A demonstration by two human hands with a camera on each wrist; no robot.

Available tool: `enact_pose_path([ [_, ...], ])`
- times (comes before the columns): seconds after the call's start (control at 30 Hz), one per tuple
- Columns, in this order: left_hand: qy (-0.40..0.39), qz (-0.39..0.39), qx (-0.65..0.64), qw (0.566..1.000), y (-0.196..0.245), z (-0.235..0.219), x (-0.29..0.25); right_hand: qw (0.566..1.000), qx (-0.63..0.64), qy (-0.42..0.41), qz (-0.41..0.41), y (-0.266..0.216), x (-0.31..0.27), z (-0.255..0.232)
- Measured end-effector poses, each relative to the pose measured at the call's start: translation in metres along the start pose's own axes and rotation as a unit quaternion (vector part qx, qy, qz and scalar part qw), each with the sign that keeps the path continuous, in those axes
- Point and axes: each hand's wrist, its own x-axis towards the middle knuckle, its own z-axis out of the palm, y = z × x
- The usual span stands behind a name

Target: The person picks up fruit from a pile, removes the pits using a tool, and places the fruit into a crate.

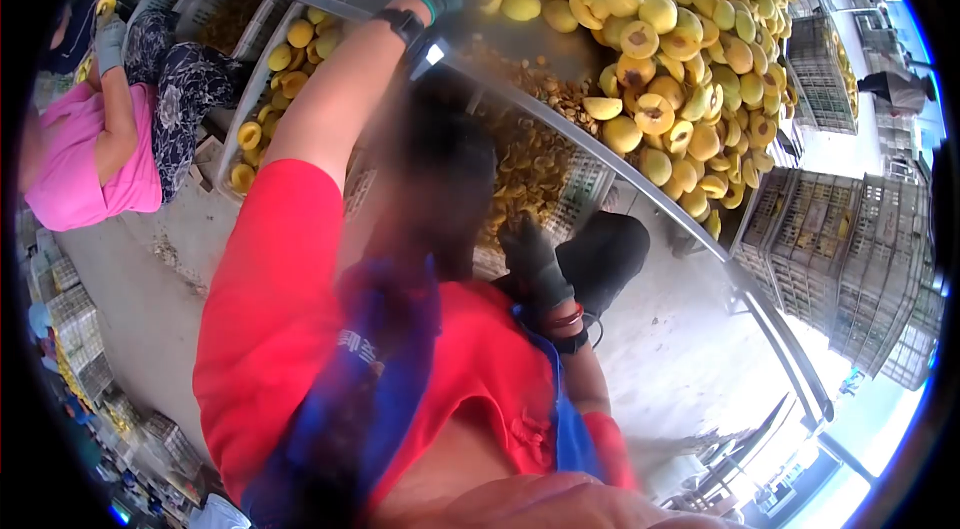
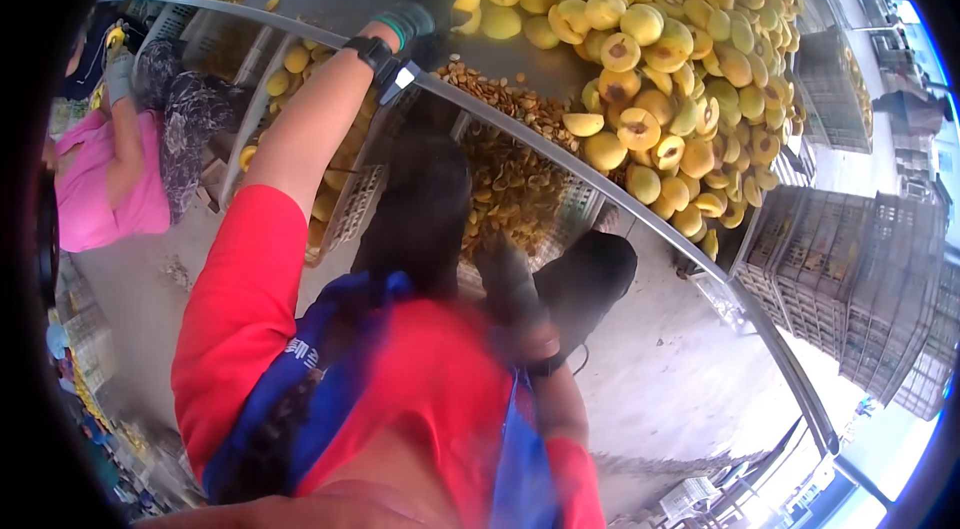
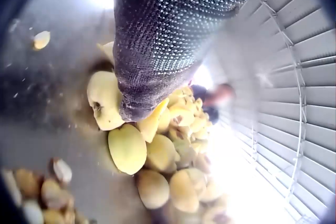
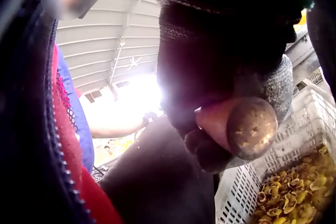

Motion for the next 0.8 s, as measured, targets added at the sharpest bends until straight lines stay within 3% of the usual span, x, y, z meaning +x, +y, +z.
enact_pose_path([
  [0.03,-0.010,0.009,-0.027,1.000,0.011,-0.008,-0.010,0.994,0.087,-0.007,0.070,-0.003,-0.004,0.003],
  [0.1,0.009,0.034,-0.082,0.996,0.031,-0.031,-0.030,0.982,0.151,-0.003,0.110,-0.009,-0.007,-0.001],
  [0.13,-0.007,0.010,-0.225,0.974,0.033,-0.035,-0.034,0.988,0.130,0.006,0.082,-0.014,-0.003,-0.009],
  [0.2,-0.045,-0.046,-0.490,0.870,0.035,-0.040,-0.044,0.979,0.146,-0.004,0.143,-0.017,-0.001,-0.015],
  [0.23,-0.086,-0.116,-0.602,0.785,0.055,-0.086,-0.061,0.956,0.182,-0.022,0.228,-0.017,0.001,-0.016],
  [0.27,0.001,-0.033,-0.596,0.802,0.057,-0.082,-0.070,0.925,0.218,-0.040,0.309,-0.016,0.003,-0.016],
  [0.3,0.086,0.051,-0.583,0.806,0.057,-0.071,-0.082,0.957,0.207,0.056,0.194,-0.009,0.000,-0.010],
  [0.43,0.069,0.029,-0.601,0.796,0.087,-0.093,-0.126,0.937,0.295,0.104,0.157,-0.029,0.022,-0.043],
  [0.53,0.134,0.091,-0.589,0.792,0.127,-0.122,-0.145,0.901,0.387,0.091,0.174,-0.073,0.038,-0.091],
  [0.6,0.276,0.208,-0.410,0.844,0.142,-0.129,-0.154,0.855,0.474,0.083,0.193,-0.093,0.039,-0.108],
  [0.63,0.356,0.252,-0.298,0.849,0.149,-0.139,-0.158,0.834,0.507,0.077,0.204,-0.092,0.036,-0.108],
  [0.67,0.259,0.190,-0.465,0.825,0.155,-0.137,-0.162,0.827,0.516,0.091,0.203,-0.094,0.035,-0.109],
  [0.7,0.151,0.121,-0.612,0.767,0.161,-0.131,-0.166,0.821,0.524,0.105,0.200,-0.097,0.034,-0.112],
  [0.8,0.036,0.058,-0.689,0.722,0.179,-0.129,-0.176,0.803,0.545,0.145,0.194,-0.098,0.029,-0.107],
])
